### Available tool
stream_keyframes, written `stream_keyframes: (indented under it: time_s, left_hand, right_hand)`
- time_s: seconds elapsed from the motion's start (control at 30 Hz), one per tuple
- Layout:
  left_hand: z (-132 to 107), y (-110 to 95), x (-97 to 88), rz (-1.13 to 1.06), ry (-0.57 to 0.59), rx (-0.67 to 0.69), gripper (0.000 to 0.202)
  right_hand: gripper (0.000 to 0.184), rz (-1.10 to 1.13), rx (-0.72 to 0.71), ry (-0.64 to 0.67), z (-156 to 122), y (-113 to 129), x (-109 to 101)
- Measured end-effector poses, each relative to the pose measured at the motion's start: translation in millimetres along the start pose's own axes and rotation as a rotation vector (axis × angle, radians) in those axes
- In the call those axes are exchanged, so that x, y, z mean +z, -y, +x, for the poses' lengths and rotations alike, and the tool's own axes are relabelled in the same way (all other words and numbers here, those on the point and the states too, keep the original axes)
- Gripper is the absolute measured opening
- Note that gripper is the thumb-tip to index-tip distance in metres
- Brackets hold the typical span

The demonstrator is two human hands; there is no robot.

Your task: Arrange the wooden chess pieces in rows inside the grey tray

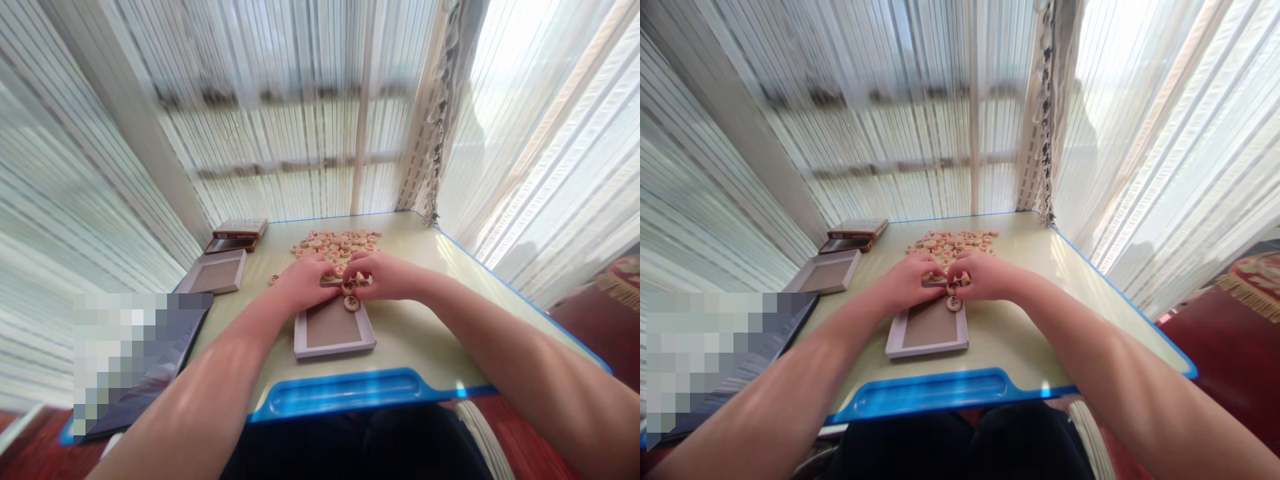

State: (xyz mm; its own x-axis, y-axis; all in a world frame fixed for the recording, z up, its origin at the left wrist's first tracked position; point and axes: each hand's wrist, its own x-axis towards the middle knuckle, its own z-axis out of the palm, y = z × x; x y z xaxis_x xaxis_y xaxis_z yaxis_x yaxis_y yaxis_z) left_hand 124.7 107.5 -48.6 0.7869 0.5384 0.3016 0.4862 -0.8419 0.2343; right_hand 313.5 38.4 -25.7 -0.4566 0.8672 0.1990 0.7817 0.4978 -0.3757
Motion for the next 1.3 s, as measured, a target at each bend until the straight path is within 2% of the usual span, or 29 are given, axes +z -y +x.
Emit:
stream_keyframes:
  time_s: [0.47, 0.53, 0.63, 0.73, 0.9, 1.0, 1.13, 1.3]
  left_hand:
    - [-0.1, -2.1, -1.2, -0.039, -0.033, -0.022, 0.028]
    - [1.5, 0.7, -1.1, -0.084, -0.082, -0.081, 0.027]
    - [5.3, 10.0, -1.1, -0.159, -0.203, -0.242, 0.026]
    - [7.4, 22.8, 0.0, -0.144, -0.274, -0.375, 0.031]
    - [5.4, 34.4, 4.5, -0.031, -0.189, -0.379, 0.037]
    - [4.4, 33.4, 5.5, -0.031, -0.146, -0.382, 0.036]
    - [4.5, 31.9, 2.2, -0.011, -0.177, -0.454, 0.037]
    - [5.9, 33.0, -1.0, 0.038, -0.079, -0.465, 0.036]
  right_hand:
    - [0.023, 0.047, 0.016, 0.013, 0.7, 0.1, -0.5]
    - [0.021, 0.061, 0.029, -0.002, 0.1, 0.5, -2.0]
    - [0.015, 0.074, 0.050, -0.019, -0.7, 1.0, -5.4]
    - [0.017, 0.052, 0.084, -0.059, -0.2, -0.3, -7.1]
    - [0.020, -0.049, 0.158, -0.175, 3.4, -12.2, -1.2]
    - [0.023, -0.079, 0.133, -0.200, 5.3, -21.8, 5.2]
    - [0.028, -0.044, 0.048, -0.185, 8.4, -22.9, 12.5]
    - [0.036, 0.068, -0.017, -0.082, 13.2, -8.7, 16.6]
